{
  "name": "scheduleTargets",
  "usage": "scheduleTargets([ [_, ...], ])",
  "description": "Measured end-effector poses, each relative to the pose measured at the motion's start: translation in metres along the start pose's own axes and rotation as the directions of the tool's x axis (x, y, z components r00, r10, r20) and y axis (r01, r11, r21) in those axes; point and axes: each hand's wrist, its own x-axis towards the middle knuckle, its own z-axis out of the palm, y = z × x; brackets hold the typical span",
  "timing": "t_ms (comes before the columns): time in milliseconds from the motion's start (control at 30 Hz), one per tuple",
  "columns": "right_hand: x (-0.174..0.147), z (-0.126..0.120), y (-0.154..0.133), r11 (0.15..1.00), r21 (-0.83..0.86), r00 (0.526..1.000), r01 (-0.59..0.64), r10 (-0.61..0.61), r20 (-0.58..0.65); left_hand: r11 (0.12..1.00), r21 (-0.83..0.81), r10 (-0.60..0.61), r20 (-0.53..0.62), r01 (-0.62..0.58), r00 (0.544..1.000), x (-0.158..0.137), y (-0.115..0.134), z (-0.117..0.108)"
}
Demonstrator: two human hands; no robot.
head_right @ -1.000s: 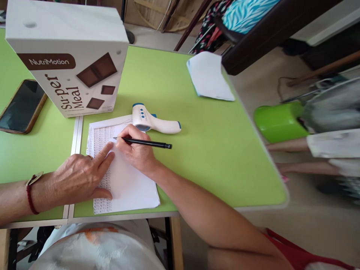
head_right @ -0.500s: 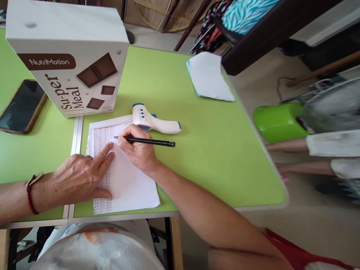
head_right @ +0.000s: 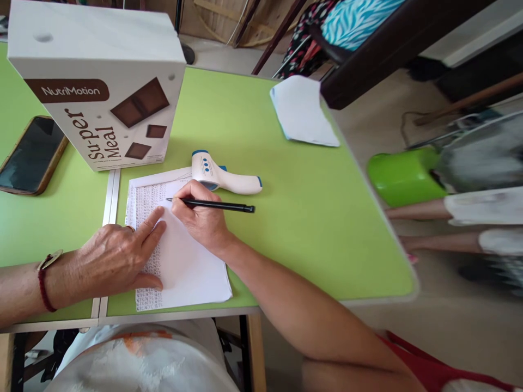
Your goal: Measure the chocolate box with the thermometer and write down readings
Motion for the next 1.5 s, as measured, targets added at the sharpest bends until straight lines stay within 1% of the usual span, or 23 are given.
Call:
scheduleTargets([
  [233, 0.0, 0.0, 0.0, 1.0, -0.003, 1.0, 0.006, -0.006, 0.026, 1.0, -0.009, -0.004, 0.012, 0.004, 1.0, 0.001, 0.0, -0.001],
  [400, 0.0, -0.001, 0.001, 1.0, -0.02, 0.999, 0.022, -0.021, 0.028, 1.0, -0.012, -0.003, 0.044, 0.004, 0.999, 0.001, 0.0, -0.002],
  [567, 0.0, -0.005, -0.003, 0.998, -0.046, 0.999, 0.032, -0.03, 0.036, 1.0, -0.013, 0.002, 0.035, -0.002, 0.999, 0.001, 0.0, -0.002],
  [667, 0.003, -0.012, -0.004, 0.985, -0.125, 0.99, 0.121, -0.11, 0.088, 1.0, -0.014, -0.001, 0.017, 0.001, 1.0, 0.0, 0.0, -0.002],
  [733, 0.004, -0.019, -0.002, 0.956, -0.198, 0.969, 0.217, -0.186, 0.162, 1.0, -0.011, -0.003, 0.005, 0.003, 1.0, 0.0, 0.0, -0.002],
  [800, 0.005, -0.027, 0.001, 0.913, -0.276, 0.93, 0.302, -0.218, 0.296, 1.0, -0.007, -0.003, -0.005, 0.003, 1.0, -0.001, 0.0, -0.002],
  [867, 0.004, -0.034, 0.003, 0.861, -0.349, 0.876, 0.371, -0.2, 0.44, 1.0, -0.003, -0.001, -0.009, 0.001, 1.0, -0.001, 0.0, -0.002],
  [933, 0.003, -0.039, 0.003, 0.802, -0.411, 0.829, 0.432, -0.173, 0.532, 1.0, -0.001, -0.003, -0.007, 0.003, 1.0, -0.001, 0.001, -0.002],
  [1000, 0.003, -0.042, 0.001, 0.744, -0.458, 0.802, 0.487, -0.173, 0.572, 1.0, 0.001, -0.006, -0.012, 0.006, 1.0, 0.0, 0.0, -0.001],
  [1067, 0.005, -0.044, -0.001, 0.701, -0.483, 0.796, 0.525, -0.202, 0.57, 1.0, -0.015, 0.01, -0.041, -0.011, 0.999, 0.001, -0.004, 0.0],
  [1100, 0.006, -0.045, -0.001, 0.692, -0.497, 0.809, 0.523, -0.22, 0.545, 0.999, -0.037, 0.032, -0.089, -0.036, 0.996, 0.001, -0.009, 0.001],
  [1133, 0.008, -0.047, 0.0, 0.691, -0.52, 0.836, 0.502, -0.235, 0.496, 0.996, -0.071, 0.049, -0.173, -0.062, 0.984, 0.002, -0.015, 0.001],
  [1167, 0.01, -0.049, 0.001, 0.696, -0.554, 0.873, 0.458, -0.234, 0.427, 0.99, -0.11, 0.05, -0.299, -0.087, 0.953, 0.003, -0.023, 0.001],
  [1200, 0.012, -0.051, 0.004, 0.701, -0.595, 0.912, 0.393, -0.215, 0.348, 0.985, -0.149, 0.013, -0.453, -0.09, 0.891, 0.003, -0.033, 0.002],
  [1233, 0.014, -0.054, 0.008, 0.703, -0.636, 0.945, 0.318, -0.181, 0.272, 0.98, -0.191, -0.072, -0.611, -0.059, 0.788, 0.003, -0.043, 0.001],
  [1267, 0.016, -0.056, 0.013, 0.699, -0.671, 0.967, 0.247, -0.138, 0.213, 0.974, -0.225, -0.174, -0.749, 0.001, 0.639, 0.003, -0.055, 0.001],
  [1300, 0.018, -0.059, 0.018, 0.69, -0.698, 0.979, 0.192, -0.091, 0.18, 0.959, -0.26, -0.279, -0.815, 0.111, 0.507, 0.003, -0.066, 0.001],
  [1333, 0.019, -0.06, 0.024, 0.677, -0.719, 0.984, 0.155, -0.045, 0.17, 0.937, -0.284, -0.341, -0.873, 0.204, 0.348, 0.004, -0.077, 0.001],
  [1367, 0.02, -0.062, 0.031, 0.663, -0.736, 0.984, 0.135, -0.003, 0.178, 0.91, -0.306, -0.377, -0.892, 0.28, 0.25, 0.004, -0.086, 0.002],
  [1400, 0.02, -0.063, 0.037, 0.651, -0.749, 0.981, 0.127, 0.031, 0.193, 0.869, -0.362, -0.438, -0.88, 0.338, 0.185, 0.005, -0.095, 0.004],
  [1433, 0.02, -0.064, 0.042, 0.64, -0.758, 0.977, 0.124, 0.056, 0.207, 0.821, -0.44, -0.523, -0.835, 0.364, 0.17, 0.007, -0.102, 0.006],
  [1467, 0.02, -0.064, 0.048, 0.632, -0.765, 0.973, 0.125, 0.072, 0.219, 0.793, -0.493, -0.593, -0.76, 0.359, 0.265, 0.009, -0.107, 0.009],
  [1500, 0.019, -0.064, 0.052, 0.628, -0.767, 0.971, 0.128, 0.08, 0.228, 0.767, -0.55, -0.642, -0.654, 0.33, 0.401, 0.011, -0.112, 0.013],
])
